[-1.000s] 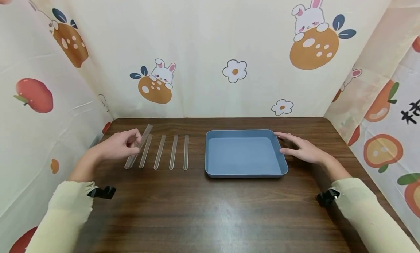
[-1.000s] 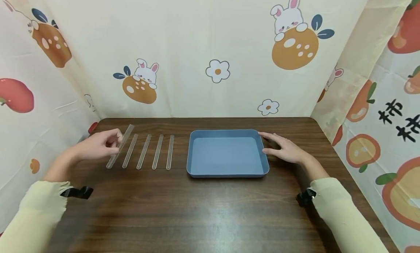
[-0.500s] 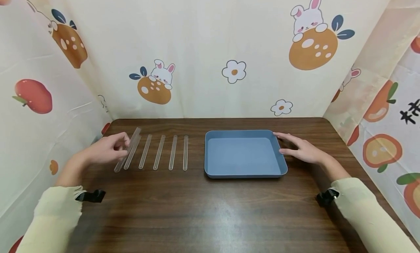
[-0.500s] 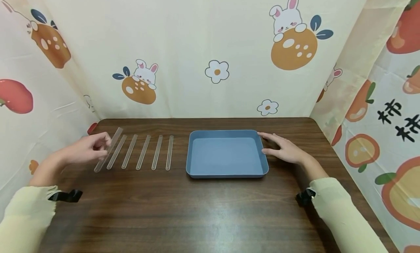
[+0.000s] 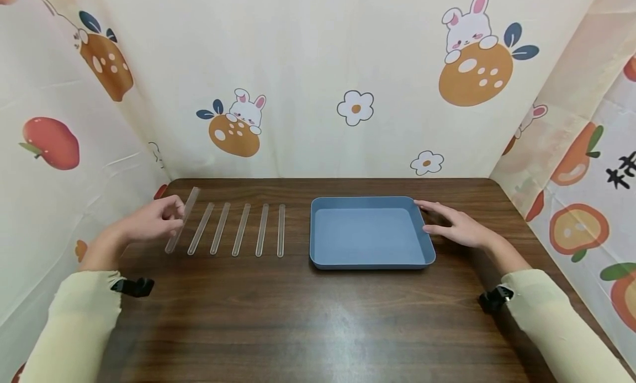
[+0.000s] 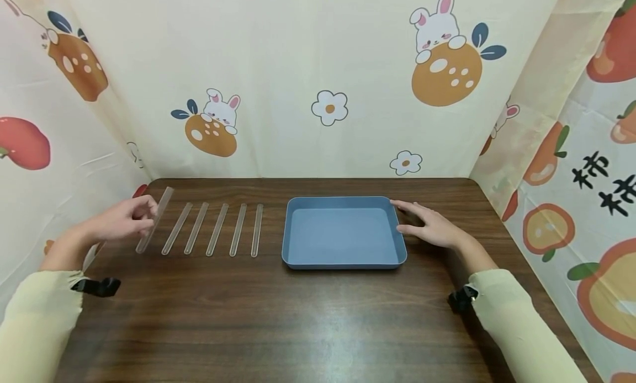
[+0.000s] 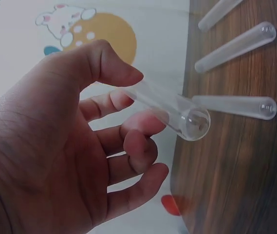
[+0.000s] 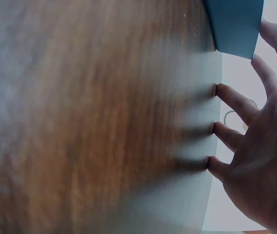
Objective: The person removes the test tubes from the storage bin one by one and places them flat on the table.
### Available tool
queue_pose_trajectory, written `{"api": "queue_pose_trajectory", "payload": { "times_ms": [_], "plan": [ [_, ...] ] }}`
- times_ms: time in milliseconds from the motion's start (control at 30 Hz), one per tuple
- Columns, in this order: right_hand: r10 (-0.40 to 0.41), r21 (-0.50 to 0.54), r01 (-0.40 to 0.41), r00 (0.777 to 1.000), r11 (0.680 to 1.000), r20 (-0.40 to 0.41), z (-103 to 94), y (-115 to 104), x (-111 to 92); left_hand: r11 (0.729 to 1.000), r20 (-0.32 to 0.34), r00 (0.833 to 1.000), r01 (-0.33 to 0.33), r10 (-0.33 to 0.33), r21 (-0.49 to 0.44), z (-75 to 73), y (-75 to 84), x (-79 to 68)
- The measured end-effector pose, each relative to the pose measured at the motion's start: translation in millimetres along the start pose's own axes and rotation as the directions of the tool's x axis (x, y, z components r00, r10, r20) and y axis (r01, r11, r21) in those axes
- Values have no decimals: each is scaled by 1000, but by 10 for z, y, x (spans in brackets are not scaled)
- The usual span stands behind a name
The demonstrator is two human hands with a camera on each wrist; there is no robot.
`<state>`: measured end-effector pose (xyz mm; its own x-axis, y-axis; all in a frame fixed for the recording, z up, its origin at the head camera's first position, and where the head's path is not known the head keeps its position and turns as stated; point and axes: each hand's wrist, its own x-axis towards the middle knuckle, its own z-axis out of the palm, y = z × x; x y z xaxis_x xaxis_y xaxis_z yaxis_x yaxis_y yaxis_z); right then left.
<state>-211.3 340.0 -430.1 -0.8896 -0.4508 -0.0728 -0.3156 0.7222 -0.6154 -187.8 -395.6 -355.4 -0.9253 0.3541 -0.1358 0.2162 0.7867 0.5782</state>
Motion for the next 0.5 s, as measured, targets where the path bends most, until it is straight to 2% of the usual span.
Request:
{"api": "queue_pose_trajectory", "payload": {
  "times_ms": [333,500],
  "plan": [
    [8,-8,-8,1000,1000,0,-4,8,-3,993,29,993,110,-111,52,-95,-166,72],
    [6,-5,-6,1000,1000,-4,-3,23,-6,984,40,988,144,-149,104,-117,-251,112]
  ]
}}
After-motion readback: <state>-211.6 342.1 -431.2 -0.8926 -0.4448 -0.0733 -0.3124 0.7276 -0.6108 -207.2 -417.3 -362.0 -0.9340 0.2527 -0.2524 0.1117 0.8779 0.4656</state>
